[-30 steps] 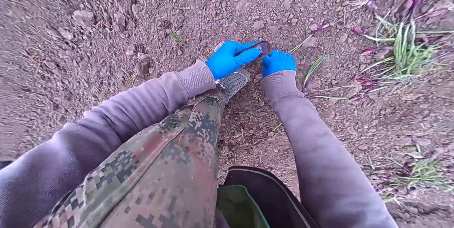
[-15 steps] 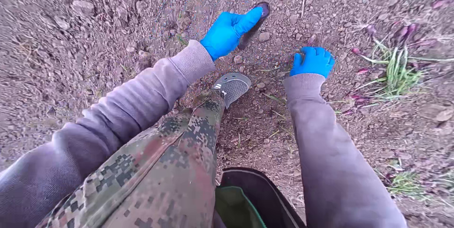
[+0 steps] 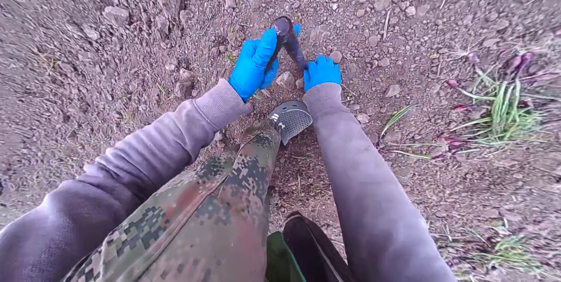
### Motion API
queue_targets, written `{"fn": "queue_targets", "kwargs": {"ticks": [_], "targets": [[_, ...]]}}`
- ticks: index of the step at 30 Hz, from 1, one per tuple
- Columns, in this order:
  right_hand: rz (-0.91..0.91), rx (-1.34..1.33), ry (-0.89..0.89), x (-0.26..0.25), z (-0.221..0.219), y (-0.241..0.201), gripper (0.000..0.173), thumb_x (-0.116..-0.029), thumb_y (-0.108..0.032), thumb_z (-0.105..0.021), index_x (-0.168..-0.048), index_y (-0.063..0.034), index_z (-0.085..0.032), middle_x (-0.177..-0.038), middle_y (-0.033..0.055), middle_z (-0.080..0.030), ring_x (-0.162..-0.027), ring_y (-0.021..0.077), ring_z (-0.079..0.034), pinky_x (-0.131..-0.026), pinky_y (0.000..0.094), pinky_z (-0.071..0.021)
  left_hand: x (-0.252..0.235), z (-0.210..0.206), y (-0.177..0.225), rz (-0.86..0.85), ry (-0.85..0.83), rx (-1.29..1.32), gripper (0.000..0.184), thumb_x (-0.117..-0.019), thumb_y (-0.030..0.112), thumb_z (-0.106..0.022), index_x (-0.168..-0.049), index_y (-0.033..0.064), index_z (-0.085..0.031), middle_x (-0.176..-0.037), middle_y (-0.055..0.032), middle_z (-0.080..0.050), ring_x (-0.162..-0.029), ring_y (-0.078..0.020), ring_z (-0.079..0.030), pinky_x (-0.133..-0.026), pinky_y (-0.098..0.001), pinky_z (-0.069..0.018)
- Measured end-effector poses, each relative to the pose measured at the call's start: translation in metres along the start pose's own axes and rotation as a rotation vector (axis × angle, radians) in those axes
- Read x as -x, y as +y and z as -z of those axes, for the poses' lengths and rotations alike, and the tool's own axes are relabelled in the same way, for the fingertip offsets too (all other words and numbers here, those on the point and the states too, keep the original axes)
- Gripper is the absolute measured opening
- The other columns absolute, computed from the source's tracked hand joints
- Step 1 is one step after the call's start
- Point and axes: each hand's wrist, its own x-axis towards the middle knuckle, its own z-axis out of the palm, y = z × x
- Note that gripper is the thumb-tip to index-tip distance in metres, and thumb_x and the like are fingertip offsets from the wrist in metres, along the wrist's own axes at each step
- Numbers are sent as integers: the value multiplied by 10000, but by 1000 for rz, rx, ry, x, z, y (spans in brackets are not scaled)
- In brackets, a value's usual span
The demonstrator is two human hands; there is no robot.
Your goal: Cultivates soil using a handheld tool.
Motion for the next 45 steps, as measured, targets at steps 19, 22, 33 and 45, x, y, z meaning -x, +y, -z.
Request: {"fn": "queue_targets", "kwargs": {"ticks": [19, 22, 33, 45], "targets": [[-882, -14, 318, 94, 95, 238, 467, -947, -274, -543, -1389, -125, -555, -1325, 228, -663, -1201, 453, -655, -902, 715, -492, -79, 17, 1, 219, 253, -120, 597, -1108, 537, -221, -1335, 146, -610, -511, 56, -428, -362, -88, -407, -362, -260, -416], [-862, 56, 205, 78, 98, 254, 422, -999, -251, -554, -1380, -73, -585, -1430, 296, -563, -1225, 523, -613, -882, 767, -485, -78, 24, 3, 208, 220, -115, 594, -1107, 525, -229, -1334, 122, -602, -507, 51, -436, -359, -82, -419, -365, -252, -427], [-134, -3, 105, 5, 92, 34, 336, -1045, -178, -514, -1351, -155, -651, -1356, 175, -645, -1138, 421, -678, -852, 666, -529, -38, 43, 106, -64, 84, 36, 552, -1098, 391, -73, -1125, 99, -540, -509, 37, -474, -387, -74, -452, -395, -202, -439], [-15, 251, -161, -95, 69, -45, 287, -992, -220, -599, -1218, -93, -722, -1254, 239, -691, -1126, 473, -674, -834, 719, -515, -68, 33, 14, 228, 224, -35, 548, -1112, 450, -364, -710, 102, -499, -457, 28, -409, -354, -67, -381, -364, -223, -329]]}}
